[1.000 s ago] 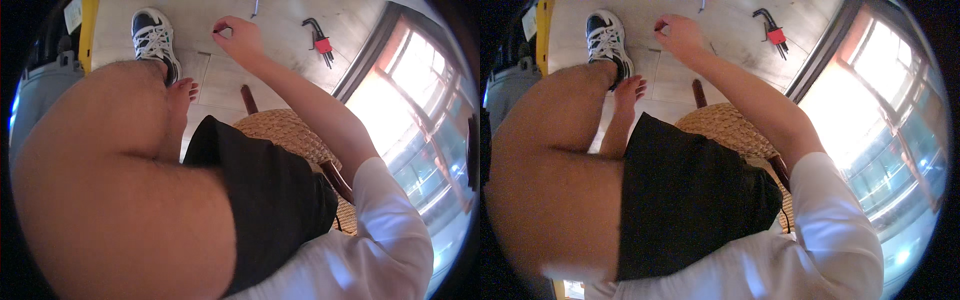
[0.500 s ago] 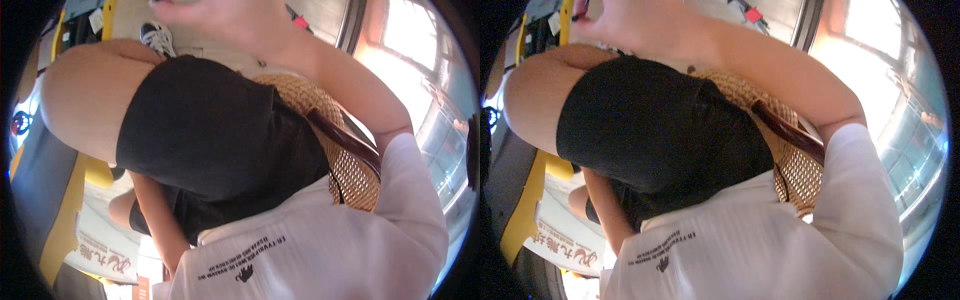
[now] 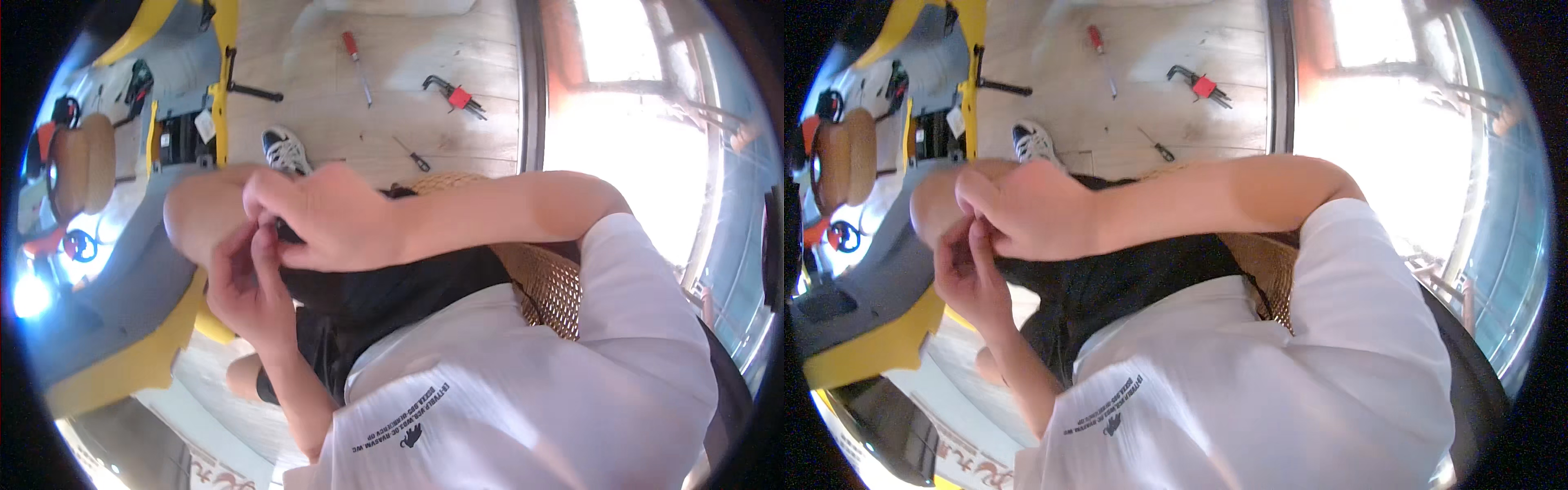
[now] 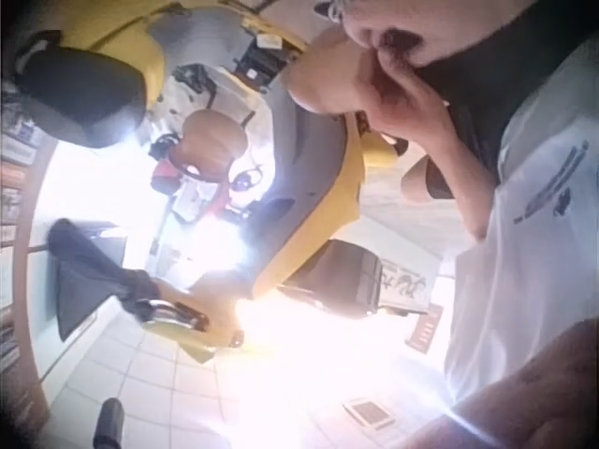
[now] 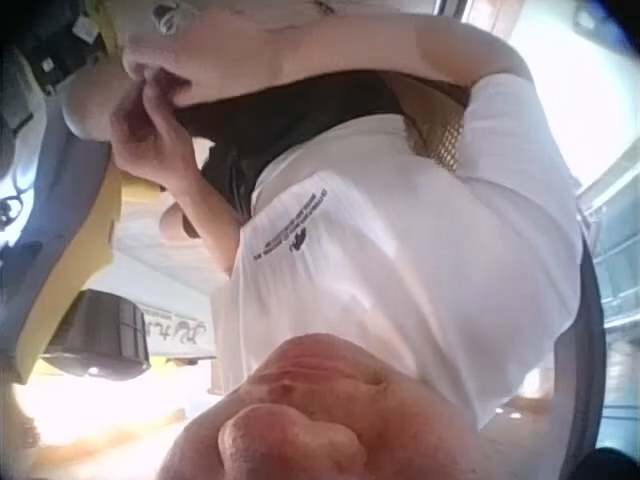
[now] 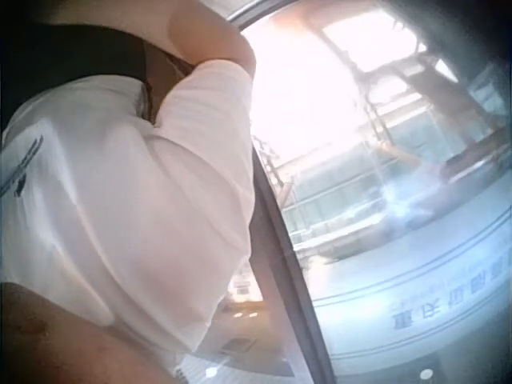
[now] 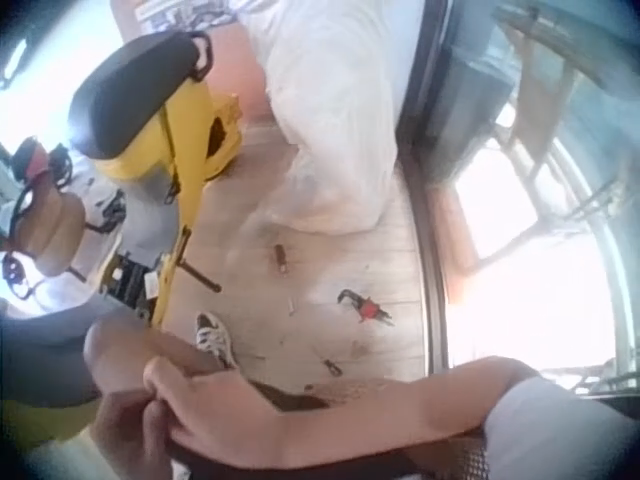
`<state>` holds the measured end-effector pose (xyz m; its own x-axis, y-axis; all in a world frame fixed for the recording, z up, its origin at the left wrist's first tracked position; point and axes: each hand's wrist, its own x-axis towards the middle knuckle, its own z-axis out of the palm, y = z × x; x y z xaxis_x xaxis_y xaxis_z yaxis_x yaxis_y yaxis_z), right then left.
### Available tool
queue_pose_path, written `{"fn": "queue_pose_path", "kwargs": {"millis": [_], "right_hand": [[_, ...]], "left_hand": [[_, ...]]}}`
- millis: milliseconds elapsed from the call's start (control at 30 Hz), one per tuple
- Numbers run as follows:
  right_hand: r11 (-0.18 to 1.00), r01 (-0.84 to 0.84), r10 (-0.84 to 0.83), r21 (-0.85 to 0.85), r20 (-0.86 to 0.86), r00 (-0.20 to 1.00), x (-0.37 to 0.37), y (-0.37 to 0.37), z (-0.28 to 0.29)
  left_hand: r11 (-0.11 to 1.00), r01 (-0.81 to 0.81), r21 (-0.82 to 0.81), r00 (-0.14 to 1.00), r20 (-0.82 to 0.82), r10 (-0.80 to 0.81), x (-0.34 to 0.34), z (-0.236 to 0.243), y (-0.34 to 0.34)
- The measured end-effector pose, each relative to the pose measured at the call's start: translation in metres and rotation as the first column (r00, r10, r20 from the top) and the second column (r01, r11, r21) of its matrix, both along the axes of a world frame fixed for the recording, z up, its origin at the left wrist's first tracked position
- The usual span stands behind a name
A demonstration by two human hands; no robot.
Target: Repair and disassemble parts of a yellow electric scooter using hand tools.
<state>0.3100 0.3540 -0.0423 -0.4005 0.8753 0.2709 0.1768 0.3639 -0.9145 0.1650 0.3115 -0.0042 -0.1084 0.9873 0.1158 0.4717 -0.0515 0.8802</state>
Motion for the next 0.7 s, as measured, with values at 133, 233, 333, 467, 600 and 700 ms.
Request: {"fn": "queue_pose_path", "kwargs": {"millis": [133, 233, 333, 467, 600, 700], "right_hand": [[0.991, 0.016, -0.038, -0.135, -0.159, 0.987, 0.002, -0.002, -0.025], [0.932, -0.023, -0.036, -0.361, -0.157, 0.987, 0.015, 0.012, -0.061], [0.88, 0.254, -0.172, -0.402, 0.228, 0.958, 0.052, 0.04, -0.192], [0.715, 0.555, 0.039, -0.424, 0.818, 0.574, 0.132, 0.039, -0.364], [0.81, 0.469, 0.173, -0.353, 0.907, 0.384, 0.123, 0.004, -0.394], [0.782, 0.583, -0.004, -0.22, 0.934, 0.357, 0.101, -0.016, -0.38]], "left_hand": [[0.965, -0.164, -0.203, 0.983, -0.111, 0.143, -0.006, -0.008, -0.008], [0.961, -0.23, -0.156, 0.953, -0.234, 0.19, -0.02, -0.015, -0.012], [0.961, -0.263, -0.082, 0.924, -0.307, 0.226, -0.025, -0.027, -0.009], [0.964, -0.193, 0.183, 0.853, -0.455, 0.257, -0.026, -0.047, 0.0], [0.953, -0.059, 0.296, 0.807, -0.548, 0.22, -0.036, -0.047, -0.003], [0.953, -0.099, 0.286, 0.765, -0.591, 0.257, -0.034, -0.044, -0.001]]}}
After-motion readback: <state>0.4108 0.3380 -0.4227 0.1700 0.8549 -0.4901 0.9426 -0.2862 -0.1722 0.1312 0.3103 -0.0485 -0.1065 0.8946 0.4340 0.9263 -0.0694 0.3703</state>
